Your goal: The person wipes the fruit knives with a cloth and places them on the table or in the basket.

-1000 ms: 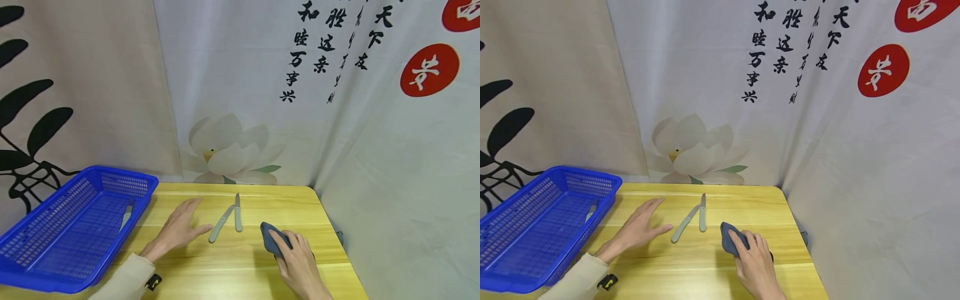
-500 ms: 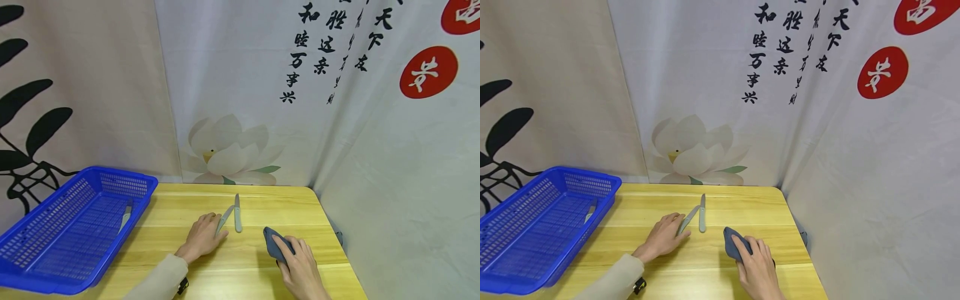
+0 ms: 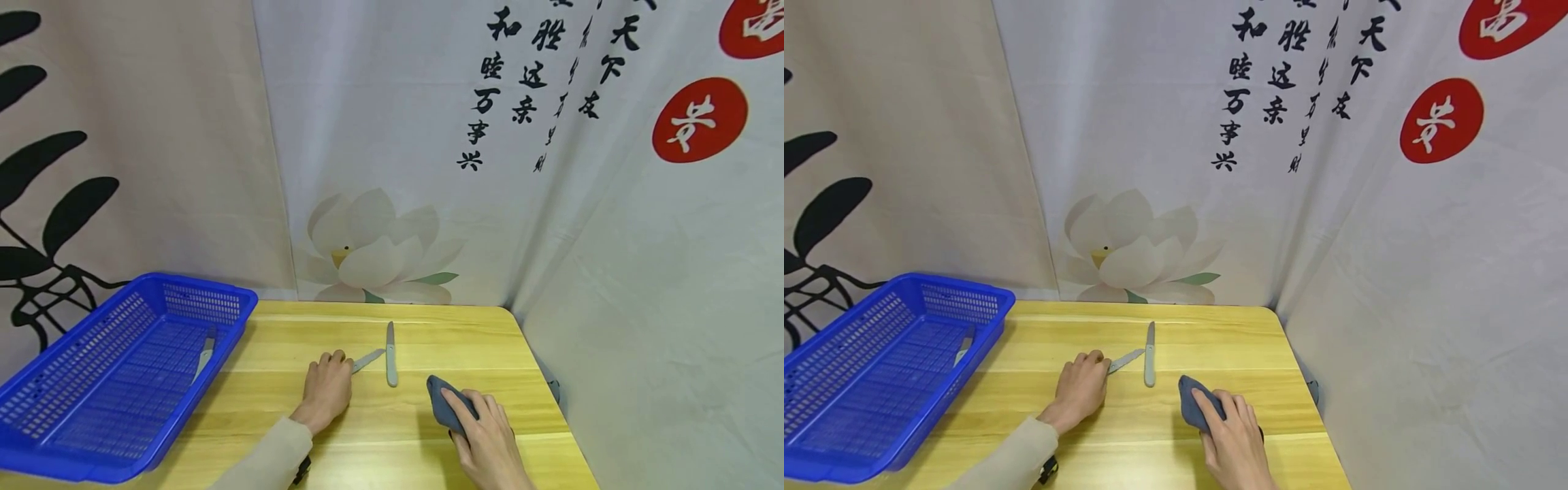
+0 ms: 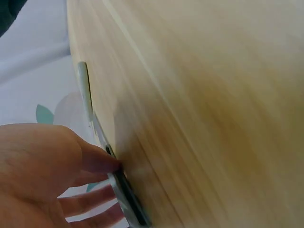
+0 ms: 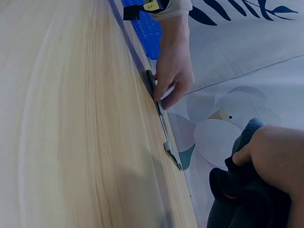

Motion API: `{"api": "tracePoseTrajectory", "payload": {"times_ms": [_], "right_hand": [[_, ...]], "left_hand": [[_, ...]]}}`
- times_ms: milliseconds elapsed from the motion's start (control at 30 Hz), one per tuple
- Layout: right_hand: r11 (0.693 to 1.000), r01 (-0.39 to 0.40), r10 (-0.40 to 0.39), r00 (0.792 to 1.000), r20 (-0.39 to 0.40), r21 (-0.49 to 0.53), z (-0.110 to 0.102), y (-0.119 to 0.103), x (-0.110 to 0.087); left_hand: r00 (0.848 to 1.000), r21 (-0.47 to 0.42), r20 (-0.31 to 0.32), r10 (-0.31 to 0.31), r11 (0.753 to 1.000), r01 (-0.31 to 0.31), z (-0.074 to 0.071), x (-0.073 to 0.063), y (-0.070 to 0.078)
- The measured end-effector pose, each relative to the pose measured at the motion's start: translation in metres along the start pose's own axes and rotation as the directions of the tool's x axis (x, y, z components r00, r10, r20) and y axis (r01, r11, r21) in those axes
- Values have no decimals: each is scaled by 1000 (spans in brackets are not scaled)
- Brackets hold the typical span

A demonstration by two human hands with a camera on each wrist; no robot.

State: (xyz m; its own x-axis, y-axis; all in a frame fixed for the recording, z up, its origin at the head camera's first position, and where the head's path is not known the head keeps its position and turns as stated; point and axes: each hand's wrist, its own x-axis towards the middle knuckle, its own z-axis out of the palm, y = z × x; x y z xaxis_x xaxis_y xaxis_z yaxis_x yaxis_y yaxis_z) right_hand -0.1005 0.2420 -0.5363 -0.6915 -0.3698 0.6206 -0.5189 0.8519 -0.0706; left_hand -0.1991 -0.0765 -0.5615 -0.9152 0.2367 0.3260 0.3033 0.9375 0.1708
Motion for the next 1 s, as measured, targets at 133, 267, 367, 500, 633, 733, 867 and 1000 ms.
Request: {"api": "tracePoseTrajectory", "payload": {"times_ms": [133, 267, 367, 500, 633, 733, 867, 1000], "right_hand": [[999, -30, 32, 998, 52, -38, -13, -11, 7], [998, -42, 46, 996, 72, -51, -14, -14, 10], [998, -45, 49, 996, 78, -46, -13, -14, 10], [999, -40, 43, 996, 82, -33, -11, -16, 14], [1000, -7, 8, 998, 63, -6, -10, -21, 22], [999, 38, -39, 999, 33, 26, -8, -29, 32], [992, 105, -105, 994, -4, 75, -6, -44, 50], [980, 168, -166, 986, -24, 106, -6, -63, 67]], "left_hand": [[1000, 20, 0, -17, 1000, 17, -10, -7, -8], [1000, -4, 7, -20, 1000, 20, -21, -15, -19], [998, -98, 39, -44, 994, 47, -30, -20, -28], [982, -313, 129, -135, 935, 169, -43, -28, -37], [955, -513, 205, -215, 807, 293, -59, -37, -38], [943, -635, 230, -241, 697, 333, -71, -46, -33], [932, -736, 248, -265, 574, 360, -87, -58, -24], [923, -781, 255, -287, 501, 371, -99, -66, -11]]}}
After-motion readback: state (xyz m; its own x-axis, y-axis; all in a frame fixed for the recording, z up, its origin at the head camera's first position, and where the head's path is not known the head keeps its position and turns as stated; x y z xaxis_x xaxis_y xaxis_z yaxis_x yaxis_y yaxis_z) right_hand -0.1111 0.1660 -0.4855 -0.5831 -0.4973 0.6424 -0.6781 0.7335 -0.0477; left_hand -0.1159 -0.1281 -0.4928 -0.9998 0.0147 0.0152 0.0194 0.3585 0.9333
